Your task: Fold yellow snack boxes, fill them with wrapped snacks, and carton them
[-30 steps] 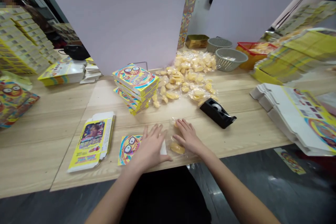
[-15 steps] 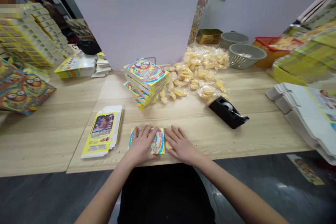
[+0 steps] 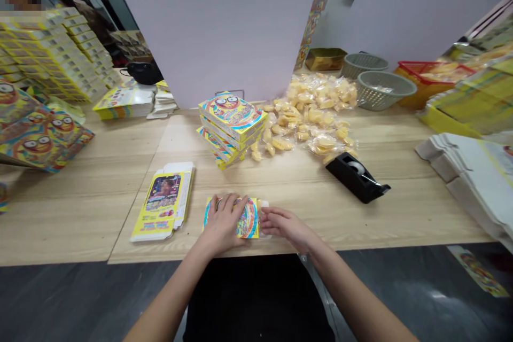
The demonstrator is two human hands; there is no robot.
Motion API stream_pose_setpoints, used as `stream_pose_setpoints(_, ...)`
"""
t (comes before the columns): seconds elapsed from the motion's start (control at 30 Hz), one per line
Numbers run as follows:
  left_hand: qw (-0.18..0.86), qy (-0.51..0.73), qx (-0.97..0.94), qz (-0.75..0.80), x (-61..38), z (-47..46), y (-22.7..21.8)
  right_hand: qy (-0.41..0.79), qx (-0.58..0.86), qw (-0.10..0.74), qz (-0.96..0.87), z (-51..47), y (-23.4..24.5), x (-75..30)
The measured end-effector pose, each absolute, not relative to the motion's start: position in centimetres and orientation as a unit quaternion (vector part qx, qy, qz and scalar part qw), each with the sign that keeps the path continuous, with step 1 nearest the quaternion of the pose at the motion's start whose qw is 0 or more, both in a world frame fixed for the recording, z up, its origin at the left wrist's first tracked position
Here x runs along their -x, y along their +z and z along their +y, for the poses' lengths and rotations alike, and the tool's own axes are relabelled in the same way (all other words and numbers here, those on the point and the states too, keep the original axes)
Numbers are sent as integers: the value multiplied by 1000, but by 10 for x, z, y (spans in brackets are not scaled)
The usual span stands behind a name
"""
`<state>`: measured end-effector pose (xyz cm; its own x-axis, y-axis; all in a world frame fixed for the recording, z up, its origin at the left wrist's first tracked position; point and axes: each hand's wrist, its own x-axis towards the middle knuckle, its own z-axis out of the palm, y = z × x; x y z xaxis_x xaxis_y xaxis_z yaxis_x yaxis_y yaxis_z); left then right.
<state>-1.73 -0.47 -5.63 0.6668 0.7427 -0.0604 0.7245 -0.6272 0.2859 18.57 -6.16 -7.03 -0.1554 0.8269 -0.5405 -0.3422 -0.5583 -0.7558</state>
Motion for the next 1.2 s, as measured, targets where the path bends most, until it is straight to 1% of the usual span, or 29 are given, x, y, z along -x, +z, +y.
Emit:
stream_pose_setpoints(0.1,144,43,-897,415,18,-7,-59,763,446,394,-251,-49,-67,-167)
stream_pose_setpoints(0.17,153,59,-888,429,18,-9,-55,735,465,391,-302,-43,-63,-160)
stream_pose_setpoints(0.2,165,70,-884,432,18,-9,-51,699,490,389,-345,-40,-59,-160)
stream_pose_setpoints(0.23,182,86,-880,430,18,-8,-44,649,518,385,-404,-39,-52,-161)
stream_pose_setpoints(0.3,221,137,-876,407,15,-4,-26,505,559,368,-546,-41,-32,-168)
stream_pose_setpoints(0.4,247,239,-878,332,6,5,-9,261,555,325,-720,-52,11,-183)
stream_pose_setpoints(0.47,241,300,-875,294,-1,10,-17,165,516,320,-778,-62,35,-195)
stream_pose_setpoints(0.5,236,327,-867,293,-4,11,-27,140,499,339,-786,-65,42,-202)
stream_pose_setpoints(0.53,230,355,-854,303,-6,11,-40,122,495,376,-774,-67,46,-209)
stream_pose_setpoints(0.6,216,409,-818,342,-9,9,-67,119,535,476,-688,-65,43,-224)
stream_pose_setpoints(0.63,206,432,-805,351,-9,7,-78,150,564,512,-631,-62,38,-231)
stream_pose_setpoints(0.67,196,448,-799,351,-9,5,-86,209,584,526,-581,-58,30,-236)
stream_pose_setpoints(0.7,188,456,-800,342,-8,4,-89,291,588,519,-548,-53,21,-239)
stream_pose_setpoints(0.77,186,449,-817,312,-5,3,-85,456,543,468,-527,-42,4,-240)
stream_pose_setpoints(0.8,192,438,-826,298,-3,3,-78,503,517,446,-530,-37,-2,-237)
stream_pose_setpoints(0.83,203,426,-833,289,-1,4,-70,522,499,435,-538,-33,-6,-235)
stream_pose_setpoints(0.9,230,406,-837,287,3,7,-55,491,488,432,-578,-28,-8,-229)
stream_pose_setpoints(1.0,294,425,-806,289,5,11,-48,368,459,417,-693,-27,2,-229)
stream_pose_setpoints(1.1,338,488,-752,287,1,12,-59,281,423,345,-790,-34,17,-235)
stream_pose_setpoints(1.17,347,505,-735,291,-2,12,-66,261,421,295,-817,-41,24,-238)
stream_pose_setpoints(1.2,351,505,-733,291,-2,12,-68,258,423,283,-821,-44,27,-237)
